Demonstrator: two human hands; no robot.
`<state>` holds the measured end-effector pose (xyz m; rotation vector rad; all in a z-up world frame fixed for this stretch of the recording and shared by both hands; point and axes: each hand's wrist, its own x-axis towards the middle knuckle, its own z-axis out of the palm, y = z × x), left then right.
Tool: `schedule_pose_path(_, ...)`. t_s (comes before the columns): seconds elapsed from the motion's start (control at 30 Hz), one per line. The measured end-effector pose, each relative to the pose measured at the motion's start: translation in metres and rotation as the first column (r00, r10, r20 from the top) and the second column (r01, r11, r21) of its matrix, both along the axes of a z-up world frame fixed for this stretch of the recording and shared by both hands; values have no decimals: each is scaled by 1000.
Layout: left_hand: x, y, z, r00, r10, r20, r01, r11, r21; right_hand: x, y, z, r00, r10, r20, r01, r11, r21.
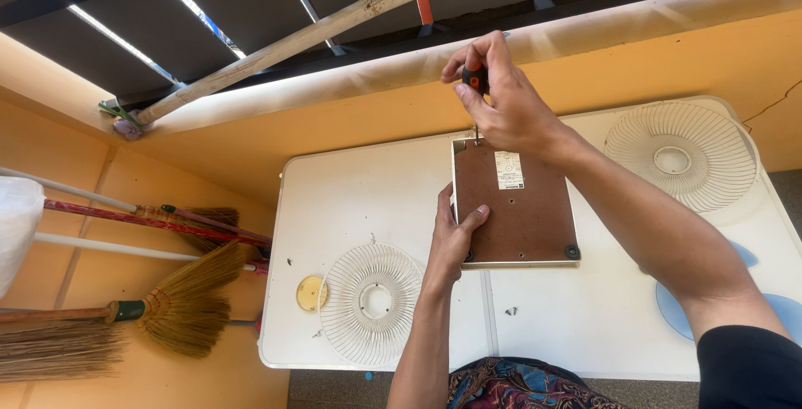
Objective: The person uses a screwdriver to remove screws from the back of an electric fan's base and detaches the rear grille. The person then reattaches the base cover and continues to remove screws from the rear grille.
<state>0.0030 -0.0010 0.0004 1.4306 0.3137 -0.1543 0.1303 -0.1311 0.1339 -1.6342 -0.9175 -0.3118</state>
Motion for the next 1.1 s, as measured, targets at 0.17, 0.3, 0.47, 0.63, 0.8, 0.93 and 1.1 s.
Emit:
schedule_pose_path(0.17, 1, 1, 0, 1000, 1, 16, -1, 1000, 13, -4, -2, 2, 964, -256, 74, 265, 949, -168)
schedule_pose_path(0.3, -1, 1, -2, 1000, -4, -2, 4, 1000, -1, -6, 8, -17, 904, -402, 144, 301, 360, -883)
schedule_pose_path(0.47, -1, 1, -4, 1000, -6, 13, 6, 1000, 9, 2, 15, -63, 919, -307, 248, 356, 375, -856)
schedule_pose_path(0.63, -1, 1, -5, 999, 8, 42, -7, 1000, -19, 8, 16, -91, 933, -223, 281, 348, 377, -858)
schedule_pose_path(0.8, -2, 4, -4, 999, 21, 45, -20, 999, -36, 7, 18, -86, 949, -191, 251, 314, 491, -813)
schedule_pose_path(0.93, -3, 5, -5, 997, 38, 64, -35, 999, -41, 1, 9, -67, 942, -200, 269, 334, 632, -700)
schedule_pose_path(1.1, -7, 16, -5, 997, 68, 36, -66, 997, -40, -19, -45, -40, 891, -311, 330, 439, 777, -451)
